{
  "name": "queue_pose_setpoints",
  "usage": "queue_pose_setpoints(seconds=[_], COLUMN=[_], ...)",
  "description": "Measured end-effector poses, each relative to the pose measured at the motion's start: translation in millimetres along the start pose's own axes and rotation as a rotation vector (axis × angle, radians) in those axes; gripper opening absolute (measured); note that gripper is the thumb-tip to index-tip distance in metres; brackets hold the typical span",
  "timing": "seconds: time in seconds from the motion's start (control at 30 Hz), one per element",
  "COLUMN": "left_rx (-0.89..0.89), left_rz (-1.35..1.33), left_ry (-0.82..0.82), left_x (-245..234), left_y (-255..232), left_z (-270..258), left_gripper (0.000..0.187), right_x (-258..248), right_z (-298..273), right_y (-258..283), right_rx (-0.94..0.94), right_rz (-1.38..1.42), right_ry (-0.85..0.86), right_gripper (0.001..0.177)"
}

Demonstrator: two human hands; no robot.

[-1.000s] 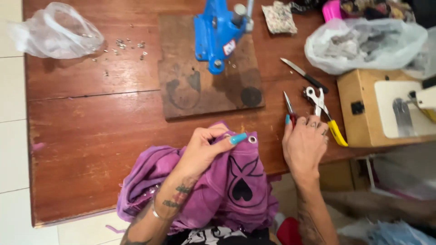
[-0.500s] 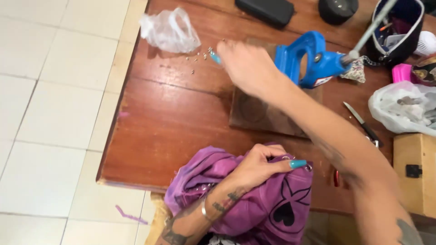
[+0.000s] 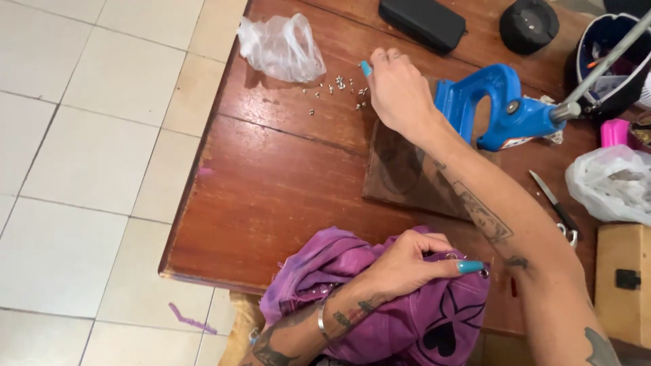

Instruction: Attaching metal grommets to a purple garment using a hand press and pliers

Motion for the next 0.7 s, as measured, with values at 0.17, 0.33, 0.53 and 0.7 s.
queue_pose_setpoints(seconds=[0.17,0.33,0.53,0.7], left_rx=[-0.007,0.039,0.02,-0.027], left_rz=[0.029,-0.005,-0.007,-0.037], left_ry=[0.001,0.013,0.02,0.011], left_x=[0.2,2.9,4.9,6.1], left_y=[-0.1,1.7,5.5,7.1], left_z=[0.4,0.6,-0.9,-2.5], left_gripper=[0.012,0.012,0.011,0.012], right_x=[22.0,56.3,62.6,54.5], right_z=[19.8,41.6,34.4,5.2], right_y=[-51.0,-46.2,7.9,59.8], right_rx=[0.07,0.064,-0.1,-0.147], right_rz=[0.186,0.025,0.031,-0.08], right_ry=[-0.187,-0.071,-0.072,-0.11], right_gripper=[0.012,0.031,0.024,0.011])
Point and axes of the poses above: each hand's wrist, its own z-axis towards the middle knuckle, its own x-axis out of the palm, y = z × x, the point moved 8 cm from there along z, towards the middle knuckle, and after that the axes turned 9 degrees about z, right-handed, at the moved point
